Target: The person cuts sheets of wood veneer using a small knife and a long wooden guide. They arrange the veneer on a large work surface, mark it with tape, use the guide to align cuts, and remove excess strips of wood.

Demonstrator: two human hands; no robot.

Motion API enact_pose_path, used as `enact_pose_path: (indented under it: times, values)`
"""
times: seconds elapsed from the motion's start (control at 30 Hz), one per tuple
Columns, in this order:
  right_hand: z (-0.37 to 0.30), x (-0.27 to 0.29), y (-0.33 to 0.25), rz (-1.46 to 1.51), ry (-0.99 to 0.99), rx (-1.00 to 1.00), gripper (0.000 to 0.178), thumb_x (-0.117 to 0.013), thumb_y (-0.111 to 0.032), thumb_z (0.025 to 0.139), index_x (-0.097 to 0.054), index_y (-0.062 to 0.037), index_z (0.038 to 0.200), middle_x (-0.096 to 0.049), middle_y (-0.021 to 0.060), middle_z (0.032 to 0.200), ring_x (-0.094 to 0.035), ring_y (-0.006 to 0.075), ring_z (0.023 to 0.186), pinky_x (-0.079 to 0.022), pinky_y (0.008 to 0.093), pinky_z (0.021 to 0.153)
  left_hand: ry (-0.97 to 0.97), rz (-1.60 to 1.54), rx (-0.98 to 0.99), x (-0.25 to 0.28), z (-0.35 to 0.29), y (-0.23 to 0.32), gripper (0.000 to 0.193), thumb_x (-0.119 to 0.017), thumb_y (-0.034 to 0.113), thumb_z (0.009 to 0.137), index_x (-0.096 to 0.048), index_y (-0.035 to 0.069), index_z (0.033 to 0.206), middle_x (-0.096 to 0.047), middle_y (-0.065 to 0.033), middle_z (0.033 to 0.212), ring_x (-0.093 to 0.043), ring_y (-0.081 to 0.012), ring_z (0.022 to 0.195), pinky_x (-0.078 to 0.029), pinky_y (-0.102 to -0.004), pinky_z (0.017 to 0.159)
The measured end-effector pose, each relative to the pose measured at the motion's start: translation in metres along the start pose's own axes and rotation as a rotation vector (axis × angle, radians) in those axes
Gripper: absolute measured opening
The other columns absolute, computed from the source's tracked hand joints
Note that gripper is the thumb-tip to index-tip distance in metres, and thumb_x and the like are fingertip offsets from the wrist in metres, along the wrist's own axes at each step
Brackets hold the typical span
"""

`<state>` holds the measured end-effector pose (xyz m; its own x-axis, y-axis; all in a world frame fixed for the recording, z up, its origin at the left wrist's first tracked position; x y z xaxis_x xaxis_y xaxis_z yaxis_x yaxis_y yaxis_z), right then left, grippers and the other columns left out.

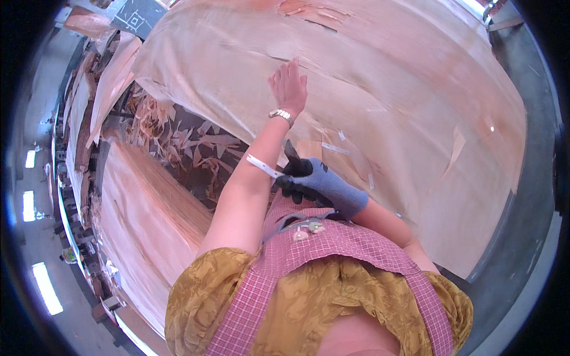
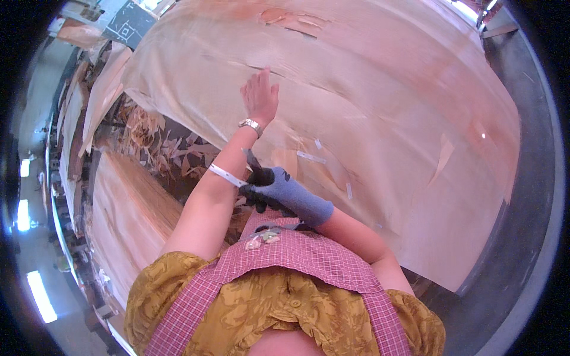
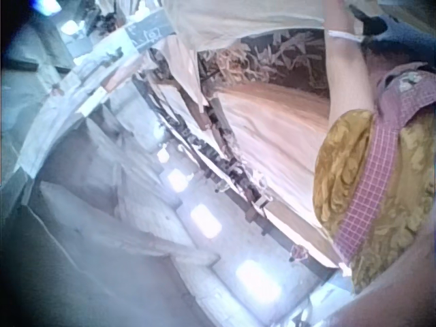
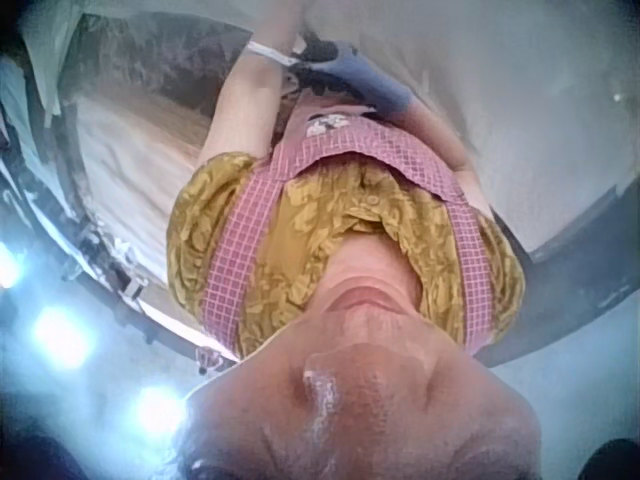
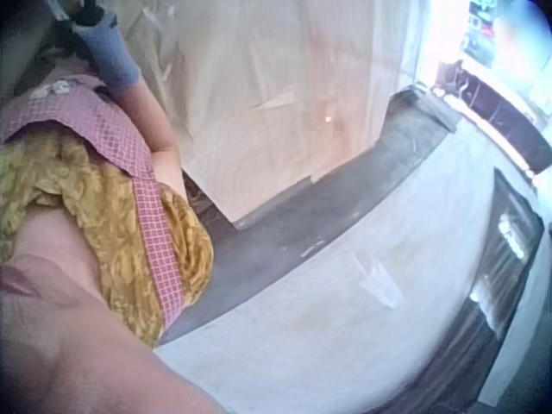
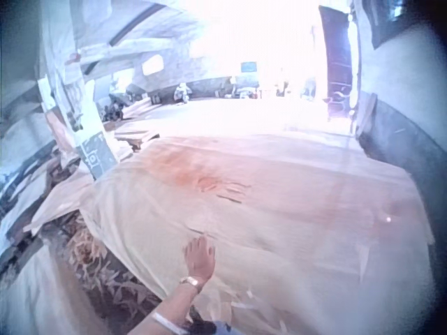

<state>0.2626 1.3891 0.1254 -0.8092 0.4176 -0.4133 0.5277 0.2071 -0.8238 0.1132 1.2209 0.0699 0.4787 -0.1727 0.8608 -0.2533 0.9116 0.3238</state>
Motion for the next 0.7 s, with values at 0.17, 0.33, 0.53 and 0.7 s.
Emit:
enact_pose_path:
  times: [0.17, 0.33, 0.53, 0.7]
  values:
    - [0.02, 0.022, -0.034, -0.374, 0.127, 0.176, 0.023, -0.069, -0.022, 0.089, -0.066, 0.0006, 0.09, -0.064, 0.0024, 0.071, -0.053, 0.0102, 0.058, -0.043, 0.0251, 0.055, -0.272, 0.182, -0.285, -0.052, -0.013, -0.038, 0.071, -0.063, 0.036, 0.089, -0.032, 0.013, 0.149, -0.034, -0.0093, 0.153, -0.03, -0.0274, 0.142, -0.02, -0.0519, 0.115]
    - [0.064, 0.083, -0.056, -0.223, 0.485, 0.236, 0.009, -0.064, -0.008, 0.088, -0.064, 0.001, 0.09, -0.066, 0.0025, 0.075, -0.054, 0.0111, 0.062, -0.045, 0.0255, 0.059, -0.242, 0.008, -0.331, -0.087, 0.028, -0.086, 0.077, -0.063, 0.038, 0.089, -0.027, 0.013, 0.152, -0.022, -0.0083, 0.159, -0.021, -0.0264, 0.147, -0.014, -0.0521, 0.119]
    - [0.17, 0.158, -0.07, 0.063, 0.818, 0.26, 0.017, -0.058, -0.015, 0.096, -0.064, -0.0011, 0.103, -0.068, 0.0096, 0.08, -0.058, 0.0106, 0.056, -0.045, 0.0235, 0.048, -0.286, -0.107, -0.459, -0.115, 0.082, -0.137, 0.063, -0.061, 0.025, 0.09, -0.037, 0.011, 0.147, -0.041, -0.0081, 0.15, -0.031, -0.0256, 0.143, -0.019, -0.0496, 0.118]
    - [0.26, 0.197, -0.033, 0.26, 0.914, 0.121, 0.021, -0.058, -0.024, 0.096, -0.065, -0.0054, 0.102, -0.069, 0.0082, 0.08, -0.06, 0.0127, 0.054, -0.042, 0.0229, 0.045, -0.289, -0.31, -0.407, -0.112, 0.091, -0.148, 0.052, -0.062, 0.022, 0.09, -0.048, 0.016, 0.14, -0.054, -0.0042, 0.135, -0.044, -0.0222, 0.133, -0.024, -0.0502, 0.115]
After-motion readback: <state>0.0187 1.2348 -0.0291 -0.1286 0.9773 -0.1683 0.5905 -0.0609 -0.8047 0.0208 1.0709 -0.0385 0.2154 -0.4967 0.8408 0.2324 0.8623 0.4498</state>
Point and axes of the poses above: each hand's wrist, its own z-axis towards the middle knuckle, its own x-axis out of the back of the hand, y = z × x, the point moved 6 cm from there along z, towards the middle knuckle
